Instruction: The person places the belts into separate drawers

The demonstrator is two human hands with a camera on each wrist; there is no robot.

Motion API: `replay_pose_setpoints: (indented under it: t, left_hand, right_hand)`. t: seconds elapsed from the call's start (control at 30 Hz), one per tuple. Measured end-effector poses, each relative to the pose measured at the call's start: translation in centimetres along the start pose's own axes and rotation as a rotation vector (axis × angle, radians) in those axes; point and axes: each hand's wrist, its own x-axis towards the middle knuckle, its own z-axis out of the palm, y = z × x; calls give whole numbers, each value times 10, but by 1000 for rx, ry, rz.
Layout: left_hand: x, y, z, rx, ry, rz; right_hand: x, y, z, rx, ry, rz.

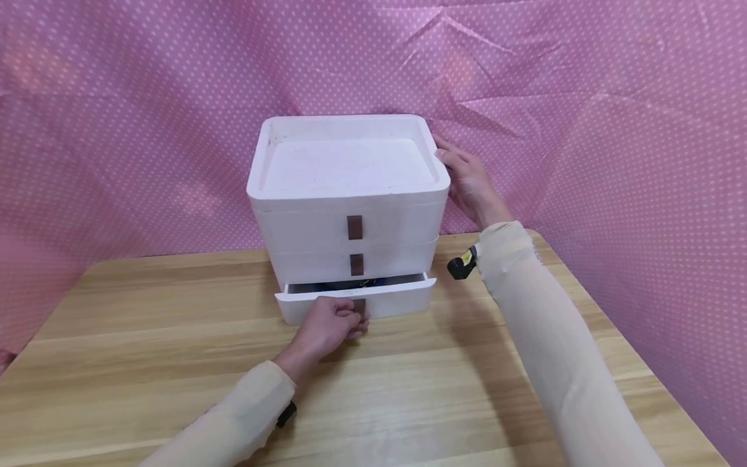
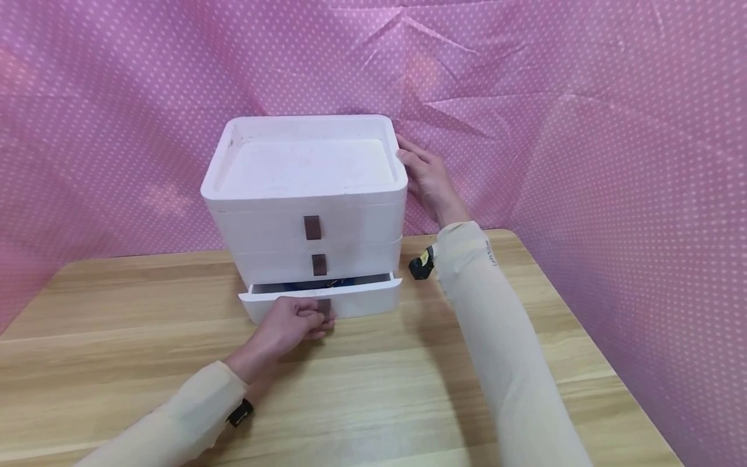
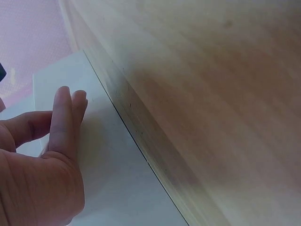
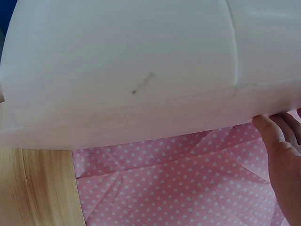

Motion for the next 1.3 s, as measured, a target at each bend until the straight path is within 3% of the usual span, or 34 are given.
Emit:
replay_pose_setpoints:
  t: [0.43, 1.3]
  left_hand:
    - [4, 1, 0, 5, 22, -5]
    - [10, 1, 2, -78, 39, -2]
  right_hand:
    - [0, 1, -1, -63, -2, -20]
    - [1, 3, -1, -24, -12, -39]
